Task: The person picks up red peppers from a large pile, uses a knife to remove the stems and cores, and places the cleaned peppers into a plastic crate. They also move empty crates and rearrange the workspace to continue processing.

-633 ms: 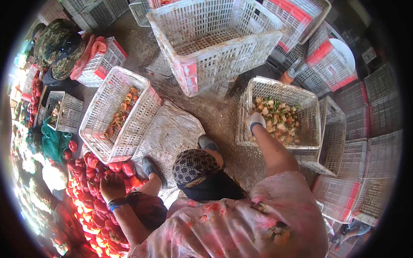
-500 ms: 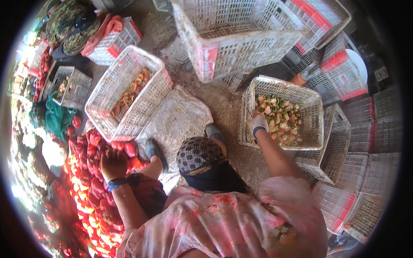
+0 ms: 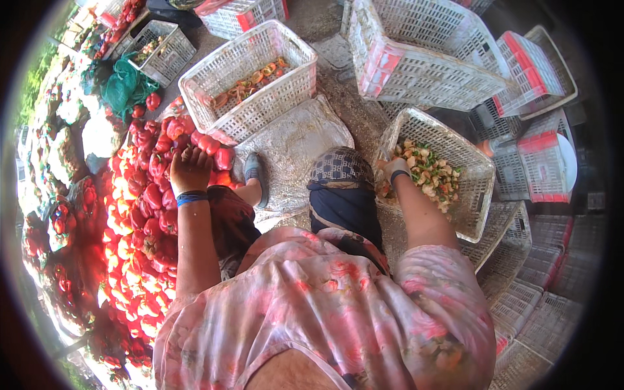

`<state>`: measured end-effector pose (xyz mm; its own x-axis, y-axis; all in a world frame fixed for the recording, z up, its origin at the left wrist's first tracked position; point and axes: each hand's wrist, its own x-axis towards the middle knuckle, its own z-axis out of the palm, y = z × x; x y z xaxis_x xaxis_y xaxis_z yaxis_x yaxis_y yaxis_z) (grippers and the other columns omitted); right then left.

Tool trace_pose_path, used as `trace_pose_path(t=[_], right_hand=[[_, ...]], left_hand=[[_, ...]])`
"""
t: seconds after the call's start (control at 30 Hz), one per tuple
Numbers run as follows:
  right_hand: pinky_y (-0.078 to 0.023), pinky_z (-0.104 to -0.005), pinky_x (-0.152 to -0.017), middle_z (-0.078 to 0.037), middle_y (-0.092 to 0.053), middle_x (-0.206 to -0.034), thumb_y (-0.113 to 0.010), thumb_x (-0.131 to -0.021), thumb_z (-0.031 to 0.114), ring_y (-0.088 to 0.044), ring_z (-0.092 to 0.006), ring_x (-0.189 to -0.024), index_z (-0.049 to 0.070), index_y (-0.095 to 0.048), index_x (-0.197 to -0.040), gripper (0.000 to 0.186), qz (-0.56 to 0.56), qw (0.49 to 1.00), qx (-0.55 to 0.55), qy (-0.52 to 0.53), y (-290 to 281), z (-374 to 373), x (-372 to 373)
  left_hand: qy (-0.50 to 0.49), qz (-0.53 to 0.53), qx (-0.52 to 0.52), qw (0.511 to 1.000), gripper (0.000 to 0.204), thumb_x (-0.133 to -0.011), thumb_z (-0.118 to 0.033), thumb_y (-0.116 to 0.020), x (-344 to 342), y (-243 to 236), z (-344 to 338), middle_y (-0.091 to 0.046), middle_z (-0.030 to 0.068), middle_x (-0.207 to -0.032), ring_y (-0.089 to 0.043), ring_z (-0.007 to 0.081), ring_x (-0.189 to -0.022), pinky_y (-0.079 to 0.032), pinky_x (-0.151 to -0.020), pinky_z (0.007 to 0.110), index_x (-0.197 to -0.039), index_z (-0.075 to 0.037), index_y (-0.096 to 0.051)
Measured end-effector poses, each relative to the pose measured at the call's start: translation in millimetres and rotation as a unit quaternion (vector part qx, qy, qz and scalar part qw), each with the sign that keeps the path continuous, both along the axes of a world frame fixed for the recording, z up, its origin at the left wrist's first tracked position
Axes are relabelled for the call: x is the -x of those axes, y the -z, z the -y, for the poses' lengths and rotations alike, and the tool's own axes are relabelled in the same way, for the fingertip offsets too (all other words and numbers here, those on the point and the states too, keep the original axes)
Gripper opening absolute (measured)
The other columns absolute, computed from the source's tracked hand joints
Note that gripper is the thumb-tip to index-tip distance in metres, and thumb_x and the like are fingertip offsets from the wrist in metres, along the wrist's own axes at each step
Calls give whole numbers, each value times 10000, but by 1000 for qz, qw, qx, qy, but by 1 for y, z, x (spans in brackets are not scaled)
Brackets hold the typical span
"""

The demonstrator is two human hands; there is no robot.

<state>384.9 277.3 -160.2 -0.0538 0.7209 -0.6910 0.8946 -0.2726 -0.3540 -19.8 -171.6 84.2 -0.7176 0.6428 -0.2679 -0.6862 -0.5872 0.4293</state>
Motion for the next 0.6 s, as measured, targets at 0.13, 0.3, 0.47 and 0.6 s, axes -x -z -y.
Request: trace_pose_path(t=[0.13,0.3,0.47,0.6], right_hand=[[-516,-407,-808,-154,-730,-948,-706,-827,424,-693,-278,-926,81,-698,-1093,434,-26,980,-194,-28,-173,33,31],[-432,-384,-444,-101,-709,-957,-698,-873,379,-502,-172,-463,60,-649,-1117,404,-358,897,-204,158,-307,5,35],[-446,-386,-436,-117,-644,-801,-702,-850,531,-489,-207,-458,97,-666,-1136,521,-444,807,-176,349,-348,-99,25],[-441,-395,-426,-108,-567,-718,-704,-803,611,-488,-212,-451,53,-629,-1056,618,-338,815,-225,414,-363,-171,28]], left_hand=[[-67,-27,38,997,281,-918,-373,-561,-32,-41,-2,-470,19,-735,-446,202,-671,-387,-632,331,-837,-105,-572],[23,-26,-28,999,384,-920,-439,-564,-41,-29,-27,-469,24,-766,-432,196,-716,-385,-653,331,-824,-71,-610],[50,-61,231,970,418,-930,-547,-541,-52,-9,-63,-629,68,-973,-586,280,-865,-475,-698,402,-934,-135,-612],[86,-141,335,928,665,-881,-561,-609,-33,2,-105,-559,113,-1290,-596,293,-977,-506,-739,464,-1346,-102,-486]])
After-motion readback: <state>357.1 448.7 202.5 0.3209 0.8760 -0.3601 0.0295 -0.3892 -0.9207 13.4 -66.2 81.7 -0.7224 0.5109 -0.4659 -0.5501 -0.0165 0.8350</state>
